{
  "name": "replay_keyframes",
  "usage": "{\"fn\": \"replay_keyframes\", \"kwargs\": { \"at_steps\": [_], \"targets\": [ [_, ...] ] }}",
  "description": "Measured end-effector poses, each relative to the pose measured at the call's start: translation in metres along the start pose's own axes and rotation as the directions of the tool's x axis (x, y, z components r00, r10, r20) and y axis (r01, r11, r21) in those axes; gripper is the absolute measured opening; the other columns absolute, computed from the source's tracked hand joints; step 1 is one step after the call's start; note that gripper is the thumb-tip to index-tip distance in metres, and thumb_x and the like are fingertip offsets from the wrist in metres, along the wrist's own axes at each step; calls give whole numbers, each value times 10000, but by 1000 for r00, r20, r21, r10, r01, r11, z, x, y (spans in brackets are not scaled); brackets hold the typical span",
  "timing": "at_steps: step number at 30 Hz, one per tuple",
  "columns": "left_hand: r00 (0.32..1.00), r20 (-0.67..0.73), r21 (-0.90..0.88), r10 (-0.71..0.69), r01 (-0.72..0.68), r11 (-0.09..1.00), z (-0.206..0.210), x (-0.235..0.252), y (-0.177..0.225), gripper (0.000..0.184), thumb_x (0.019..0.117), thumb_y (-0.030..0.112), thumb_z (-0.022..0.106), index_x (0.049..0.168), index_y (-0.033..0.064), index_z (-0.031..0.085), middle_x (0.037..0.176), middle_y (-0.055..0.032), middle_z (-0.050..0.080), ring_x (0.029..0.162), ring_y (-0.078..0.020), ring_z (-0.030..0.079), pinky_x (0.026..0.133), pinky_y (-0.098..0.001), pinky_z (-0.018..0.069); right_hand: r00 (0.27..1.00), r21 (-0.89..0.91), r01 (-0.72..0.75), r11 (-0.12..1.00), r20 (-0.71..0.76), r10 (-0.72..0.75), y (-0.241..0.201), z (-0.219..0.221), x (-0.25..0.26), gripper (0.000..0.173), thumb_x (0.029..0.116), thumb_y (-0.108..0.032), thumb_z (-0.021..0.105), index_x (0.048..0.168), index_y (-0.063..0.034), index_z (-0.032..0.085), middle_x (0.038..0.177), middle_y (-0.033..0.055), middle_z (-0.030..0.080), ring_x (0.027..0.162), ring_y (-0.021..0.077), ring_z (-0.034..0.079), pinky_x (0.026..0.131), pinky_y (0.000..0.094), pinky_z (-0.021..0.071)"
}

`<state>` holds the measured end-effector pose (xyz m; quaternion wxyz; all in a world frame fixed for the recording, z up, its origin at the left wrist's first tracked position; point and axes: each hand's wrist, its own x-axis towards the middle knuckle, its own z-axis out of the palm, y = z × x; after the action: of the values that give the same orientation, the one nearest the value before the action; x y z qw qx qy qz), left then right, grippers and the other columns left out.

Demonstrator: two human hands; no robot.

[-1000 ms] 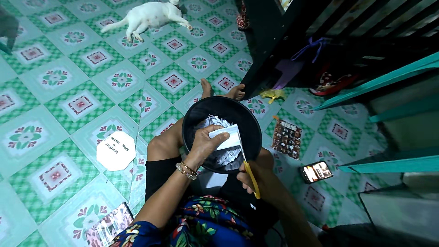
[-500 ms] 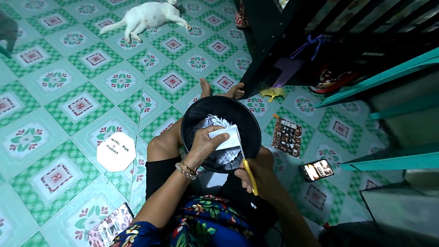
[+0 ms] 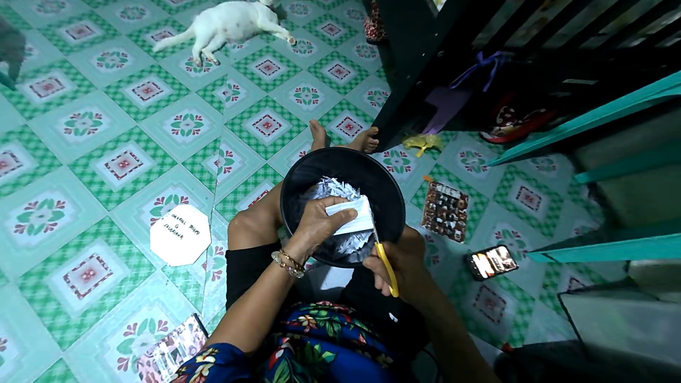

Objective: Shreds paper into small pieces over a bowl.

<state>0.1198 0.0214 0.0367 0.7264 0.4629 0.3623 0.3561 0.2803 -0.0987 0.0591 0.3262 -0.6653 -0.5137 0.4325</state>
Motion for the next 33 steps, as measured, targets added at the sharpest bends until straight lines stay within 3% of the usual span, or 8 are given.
{"fn": "replay_keyframes", "kwargs": {
  "at_steps": [12,17,21,24,29,33],
  "targets": [
    [999,-8,-12,-46,46,999,2,-1,0,111,914,-94,662,973,-4,691,757,-8,706,657,-37,660,650,-191,561,999,79,10,997,31,-13,6,-4,2,210,977,-257,646,855,-94,594,537,-145,534,439,-68,518,447,110,453],
    [998,-53,-7,31,-31,999,-1,0,-2,87,936,-38,668,994,21,696,760,7,700,639,-24,647,620,-185,554,998,90,-27,996,51,23,4,-12,-6,254,994,-296,604,934,-49,602,579,-140,551,478,-55,541,480,126,486],
    [994,-74,0,84,-84,996,-1,0,-3,91,944,-24,662,1001,40,694,758,25,691,626,-8,629,603,-169,539,976,29,-145,989,168,138,-1,-20,-15,313,975,-323,618,1028,-17,579,685,-105,576,562,-53,556,546,125,483],
    [991,-86,-1,103,-104,995,0,0,-3,92,942,-29,662,989,41,697,752,20,687,620,-9,622,593,-169,532,965,-68,-162,984,198,173,1,-21,-15,399,962,-372,638,1052,14,599,736,-55,591,607,-18,574,582,160,501],
    [989,-92,-14,118,-120,993,0,0,-3,92,940,-36,663,981,39,699,755,19,691,627,-13,628,605,-169,539,972,-82,-133,988,185,146,4,-17,-12,452,952,-442,633,1054,-2,610,725,-64,602,601,-21,576,580,163,503],
    [981,-132,11,145,-145,989,0,-1,-4,99,947,-16,661,1017,45,696,774,25,686,635,-1,615,600,-163,525,970,-97,-142,985,184,158,1,-17,-12,444,961,-421,634,1074,7,601,729,-52,595,604,-12,578,584,169,506]
  ]
}}
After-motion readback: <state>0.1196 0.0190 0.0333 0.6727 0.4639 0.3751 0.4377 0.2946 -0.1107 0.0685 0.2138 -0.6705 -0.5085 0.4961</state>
